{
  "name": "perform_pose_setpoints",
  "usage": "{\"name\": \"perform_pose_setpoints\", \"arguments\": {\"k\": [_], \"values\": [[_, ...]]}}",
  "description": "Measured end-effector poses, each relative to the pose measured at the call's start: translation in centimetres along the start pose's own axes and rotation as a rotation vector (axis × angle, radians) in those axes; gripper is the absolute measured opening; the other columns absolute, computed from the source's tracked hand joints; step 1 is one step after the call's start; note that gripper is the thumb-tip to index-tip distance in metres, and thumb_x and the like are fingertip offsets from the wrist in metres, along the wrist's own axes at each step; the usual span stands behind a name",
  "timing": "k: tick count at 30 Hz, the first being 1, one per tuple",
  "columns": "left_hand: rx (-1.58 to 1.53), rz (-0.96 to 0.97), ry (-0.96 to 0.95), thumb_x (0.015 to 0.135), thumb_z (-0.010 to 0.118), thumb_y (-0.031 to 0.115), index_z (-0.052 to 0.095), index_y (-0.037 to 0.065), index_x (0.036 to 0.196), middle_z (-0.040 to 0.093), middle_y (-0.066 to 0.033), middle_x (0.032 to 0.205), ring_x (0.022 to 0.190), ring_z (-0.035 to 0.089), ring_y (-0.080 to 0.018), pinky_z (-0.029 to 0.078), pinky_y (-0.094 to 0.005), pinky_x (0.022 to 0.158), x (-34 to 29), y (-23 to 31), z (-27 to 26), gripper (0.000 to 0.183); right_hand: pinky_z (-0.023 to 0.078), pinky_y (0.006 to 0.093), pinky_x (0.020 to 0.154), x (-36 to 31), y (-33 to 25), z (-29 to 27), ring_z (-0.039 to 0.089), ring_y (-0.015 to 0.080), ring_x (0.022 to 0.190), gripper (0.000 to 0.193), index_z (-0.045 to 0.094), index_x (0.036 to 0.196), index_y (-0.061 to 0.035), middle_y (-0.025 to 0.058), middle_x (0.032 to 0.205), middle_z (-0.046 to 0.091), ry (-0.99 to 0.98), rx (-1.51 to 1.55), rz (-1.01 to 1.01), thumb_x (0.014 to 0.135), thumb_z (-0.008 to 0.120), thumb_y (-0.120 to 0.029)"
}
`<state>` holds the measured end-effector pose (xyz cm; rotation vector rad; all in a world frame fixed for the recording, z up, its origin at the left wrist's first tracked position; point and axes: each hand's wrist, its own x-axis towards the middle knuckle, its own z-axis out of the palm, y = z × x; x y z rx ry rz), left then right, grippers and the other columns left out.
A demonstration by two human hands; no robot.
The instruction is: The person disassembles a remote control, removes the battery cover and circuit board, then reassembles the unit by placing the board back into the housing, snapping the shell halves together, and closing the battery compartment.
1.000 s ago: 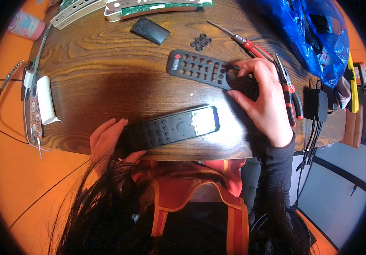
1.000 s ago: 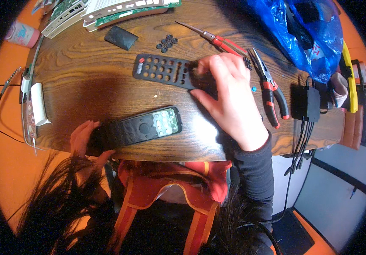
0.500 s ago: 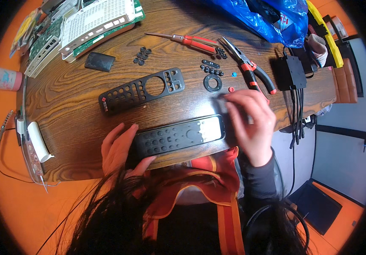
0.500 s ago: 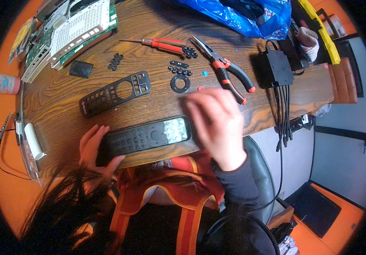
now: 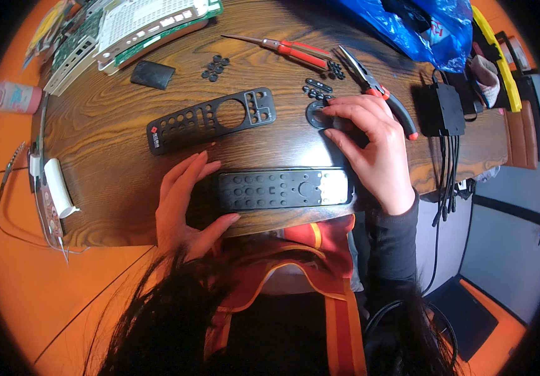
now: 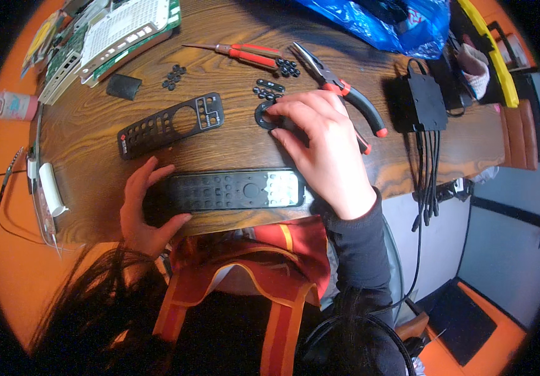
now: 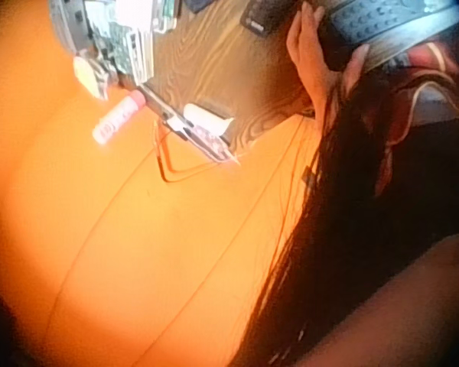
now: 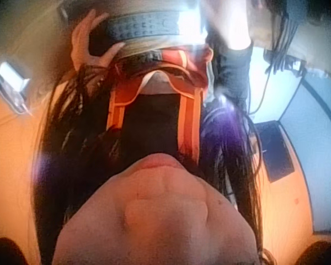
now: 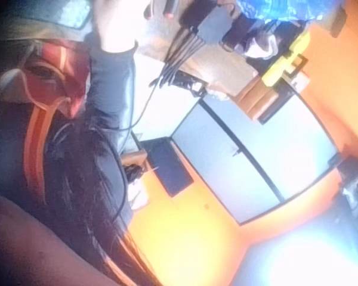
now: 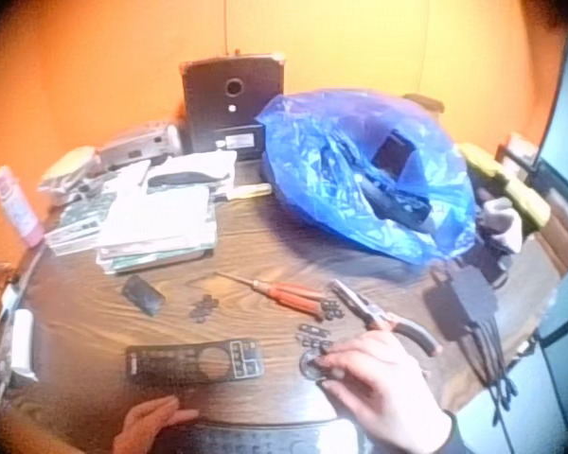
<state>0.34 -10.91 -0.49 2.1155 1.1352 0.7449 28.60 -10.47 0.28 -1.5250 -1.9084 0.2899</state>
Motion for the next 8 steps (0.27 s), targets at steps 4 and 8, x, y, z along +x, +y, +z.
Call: {"name": "perform_pose_setpoints", "arguments": {"k": [4,8], "values": [[0.013,-0.025,-0.021,0.062,0.08,0.011,0.045,0.006,0.133,0.06,-0.0099,0.12,0.121,0.044,-0.0277,0.035,-0.0381,0.101,-0.1,-0.03,0.08,0.08,0.044,0.0349,0.084,0.79,0.07,0.53,0.056,0.029,0.093,0.025,0.063,0.093,-0.0045,0.0094,0.095,0.063,-0.019,0.015,-0.014,0.068,0.071,-0.003],[-0.032,-0.001,-0.021,0.062,0.08,0.012,0.044,0.007,0.134,0.06,-0.0096,0.119,0.123,0.043,-0.0276,0.034,-0.0386,0.102,-0.15,-0.19,0.0,0.081,0.046,0.0332,0.08,0.48,0.24,0.86,0.057,0.0263,0.093,0.027,0.064,0.091,-0.0044,0.0083,0.096,0.063,-0.011,0.038,0.019,0.066,0.073,-0.001]]}}
